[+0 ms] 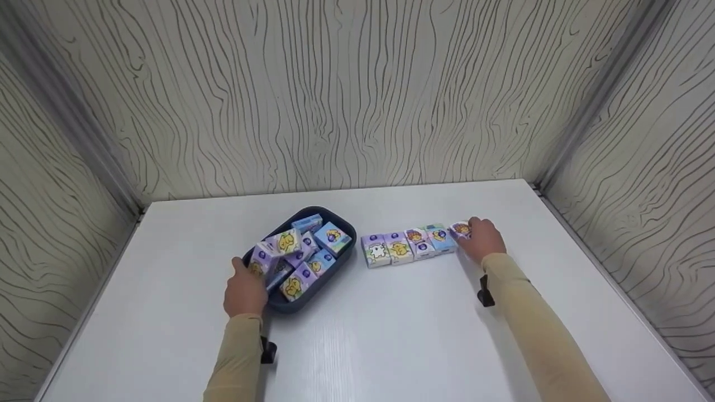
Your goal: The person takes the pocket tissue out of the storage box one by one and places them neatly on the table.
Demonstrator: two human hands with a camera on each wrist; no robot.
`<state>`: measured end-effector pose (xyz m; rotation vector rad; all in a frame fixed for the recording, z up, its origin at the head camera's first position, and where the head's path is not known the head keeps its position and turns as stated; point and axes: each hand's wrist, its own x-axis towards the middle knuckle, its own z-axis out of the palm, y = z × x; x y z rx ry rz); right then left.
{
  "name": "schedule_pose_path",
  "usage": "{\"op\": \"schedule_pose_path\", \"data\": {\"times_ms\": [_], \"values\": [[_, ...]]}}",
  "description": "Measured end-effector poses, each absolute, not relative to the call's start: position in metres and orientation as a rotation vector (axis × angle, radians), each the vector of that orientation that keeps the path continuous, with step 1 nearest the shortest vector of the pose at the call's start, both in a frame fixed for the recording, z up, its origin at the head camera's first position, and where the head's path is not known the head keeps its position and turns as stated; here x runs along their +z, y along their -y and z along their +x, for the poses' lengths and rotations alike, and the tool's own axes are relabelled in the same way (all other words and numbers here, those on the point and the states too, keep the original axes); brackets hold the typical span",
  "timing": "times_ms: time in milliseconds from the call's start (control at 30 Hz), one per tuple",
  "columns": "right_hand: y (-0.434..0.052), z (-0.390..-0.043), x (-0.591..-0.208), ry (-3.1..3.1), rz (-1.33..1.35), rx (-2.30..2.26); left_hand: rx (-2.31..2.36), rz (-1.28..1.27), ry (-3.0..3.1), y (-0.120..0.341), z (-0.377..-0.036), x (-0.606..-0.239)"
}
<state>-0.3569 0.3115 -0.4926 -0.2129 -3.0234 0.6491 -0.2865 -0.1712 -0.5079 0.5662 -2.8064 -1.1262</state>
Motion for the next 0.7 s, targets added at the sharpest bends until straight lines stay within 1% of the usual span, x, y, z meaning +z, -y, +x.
{"op": "schedule_pose_path", "data": {"times_ms": [500, 700], "values": [[-0.292, -0.358, -0.497, 3.066, -0.141, 0.644, -1.138, 0.581, 2.805, 0.170, -0.286, -0.505], [-0.289, -0.359, -0.500, 3.064, -0.150, 0.594, -1.147, 0.591, 2.803, 0.170, -0.286, -0.504]]}}
